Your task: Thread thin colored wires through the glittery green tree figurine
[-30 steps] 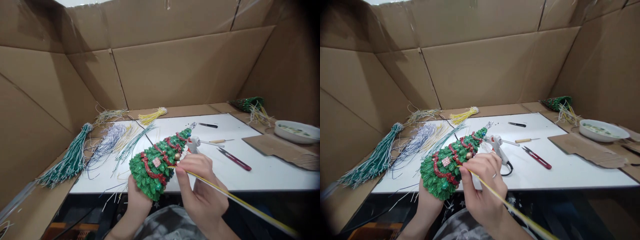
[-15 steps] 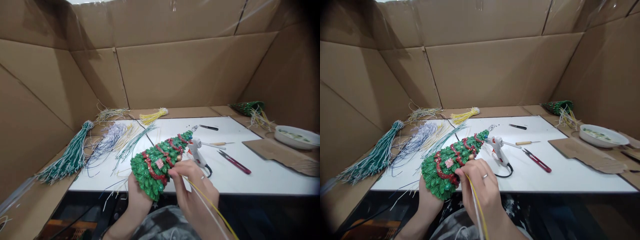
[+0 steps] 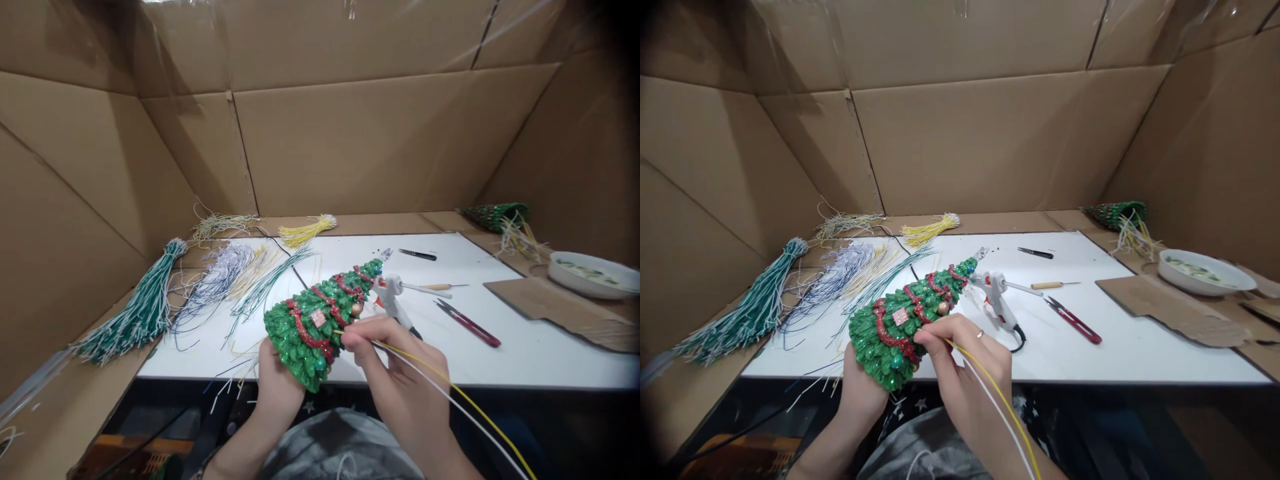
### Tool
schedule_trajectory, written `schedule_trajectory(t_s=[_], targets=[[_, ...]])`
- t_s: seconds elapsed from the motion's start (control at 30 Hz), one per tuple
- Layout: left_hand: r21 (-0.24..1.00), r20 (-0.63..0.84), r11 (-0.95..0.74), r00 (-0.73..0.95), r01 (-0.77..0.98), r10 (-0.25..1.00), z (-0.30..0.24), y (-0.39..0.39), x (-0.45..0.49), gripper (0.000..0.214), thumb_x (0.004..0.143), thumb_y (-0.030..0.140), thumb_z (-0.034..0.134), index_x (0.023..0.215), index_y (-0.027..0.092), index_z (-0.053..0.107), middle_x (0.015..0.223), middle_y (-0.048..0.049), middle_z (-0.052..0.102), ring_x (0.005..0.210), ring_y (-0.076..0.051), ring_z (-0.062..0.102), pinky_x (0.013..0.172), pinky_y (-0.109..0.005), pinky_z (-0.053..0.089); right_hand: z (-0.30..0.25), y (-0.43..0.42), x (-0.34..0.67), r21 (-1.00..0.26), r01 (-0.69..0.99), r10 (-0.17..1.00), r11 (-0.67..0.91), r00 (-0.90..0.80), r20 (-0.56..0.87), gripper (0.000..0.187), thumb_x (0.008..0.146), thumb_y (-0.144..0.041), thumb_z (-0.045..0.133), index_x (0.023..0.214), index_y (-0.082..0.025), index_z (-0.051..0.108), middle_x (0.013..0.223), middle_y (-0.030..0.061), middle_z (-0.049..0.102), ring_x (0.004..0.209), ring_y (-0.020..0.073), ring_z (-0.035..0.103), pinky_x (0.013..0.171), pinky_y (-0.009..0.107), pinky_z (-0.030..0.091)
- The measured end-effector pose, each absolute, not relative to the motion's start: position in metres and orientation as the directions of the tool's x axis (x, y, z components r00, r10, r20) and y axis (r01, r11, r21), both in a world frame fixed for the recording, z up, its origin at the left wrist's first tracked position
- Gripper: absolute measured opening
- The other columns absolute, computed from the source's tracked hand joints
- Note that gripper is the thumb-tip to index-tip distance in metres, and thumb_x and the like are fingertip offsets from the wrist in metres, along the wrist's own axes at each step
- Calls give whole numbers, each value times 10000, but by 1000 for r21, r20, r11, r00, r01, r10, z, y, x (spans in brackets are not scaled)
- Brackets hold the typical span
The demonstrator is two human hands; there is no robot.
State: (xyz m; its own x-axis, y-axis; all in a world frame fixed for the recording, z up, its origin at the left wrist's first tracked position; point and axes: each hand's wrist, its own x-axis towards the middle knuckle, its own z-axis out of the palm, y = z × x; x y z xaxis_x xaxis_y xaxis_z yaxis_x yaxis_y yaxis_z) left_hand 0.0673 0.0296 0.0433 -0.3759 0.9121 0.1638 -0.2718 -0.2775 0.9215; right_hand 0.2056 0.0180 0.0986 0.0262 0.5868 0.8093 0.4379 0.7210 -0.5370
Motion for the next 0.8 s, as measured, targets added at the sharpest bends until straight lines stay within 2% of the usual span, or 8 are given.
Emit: schedule_trajectory(t_s=[0.13,0.2,0.23,0.33,0.43,0.67,0.73,0.8], targets=[[920,237,-328,-365,-213,900,54,26,69,234,493,124,874,682,186,751,692,-32,769,712,-259,747,661,-319,625,110,15,205,-589,446,673,673,-41,738,185,907,-219,663,725,-212,628,597,-60,659,479,73,594,460,165,467],[917,243,-339,-381,-210,892,57,26,70,220,498,115,863,675,197,761,726,-28,781,746,-261,752,704,-324,629,108,14,207,-620,419,689,663,-20,724,102,895,-228,679,796,-220,655,595,-60,656,473,80,589,448,173,467],[916,231,-336,-397,-217,888,56,26,70,215,507,124,858,687,200,768,740,-27,786,736,-256,749,688,-320,628,105,13,208,-627,396,681,671,7,733,30,885,-231,693,871,-225,667,614,-56,664,492,90,603,472,184,492],[921,124,-268,-440,-283,890,50,29,70,231,545,179,837,769,186,780,703,-18,772,574,-214,695,475,-282,569,92,13,213,-604,334,615,723,84,784,174,871,-193,710,1032,-238,662,721,-28,707,564,116,658,568,229,567],[919,43,-208,-438,-336,898,44,31,70,269,549,192,828,811,161,773,649,-19,753,465,-184,628,347,-248,471,86,12,217,-577,353,580,736,111,807,139,890,-128,671,968,-243,674,745,-24,719,522,99,651,510,209,549],[922,220,-313,-357,-228,908,57,22,72,330,516,93,836,829,198,815,793,-44,803,742,-244,741,696,-317,614,104,7,212,-306,605,456,735,-108,883,198,901,-104,641,1026,-256,609,751,-24,724,604,123,663,573,241,537],[926,238,-318,-342,-201,909,58,21,71,347,495,88,848,822,200,819,785,-40,802,745,-247,740,717,-323,615,97,10,212,-327,581,460,745,-93,883,250,898,-119,653,1101,-254,600,745,-26,702,599,123,639,578,247,520],[933,182,-271,-339,-238,923,58,21,70,331,482,97,863,793,197,804,727,-23,786,648,-226,721,622,-307,610,83,16,210,-417,482,442,770,68,894,343,869,-164,703,1180,-257,591,744,-28,643,623,126,605,612,256,512]])
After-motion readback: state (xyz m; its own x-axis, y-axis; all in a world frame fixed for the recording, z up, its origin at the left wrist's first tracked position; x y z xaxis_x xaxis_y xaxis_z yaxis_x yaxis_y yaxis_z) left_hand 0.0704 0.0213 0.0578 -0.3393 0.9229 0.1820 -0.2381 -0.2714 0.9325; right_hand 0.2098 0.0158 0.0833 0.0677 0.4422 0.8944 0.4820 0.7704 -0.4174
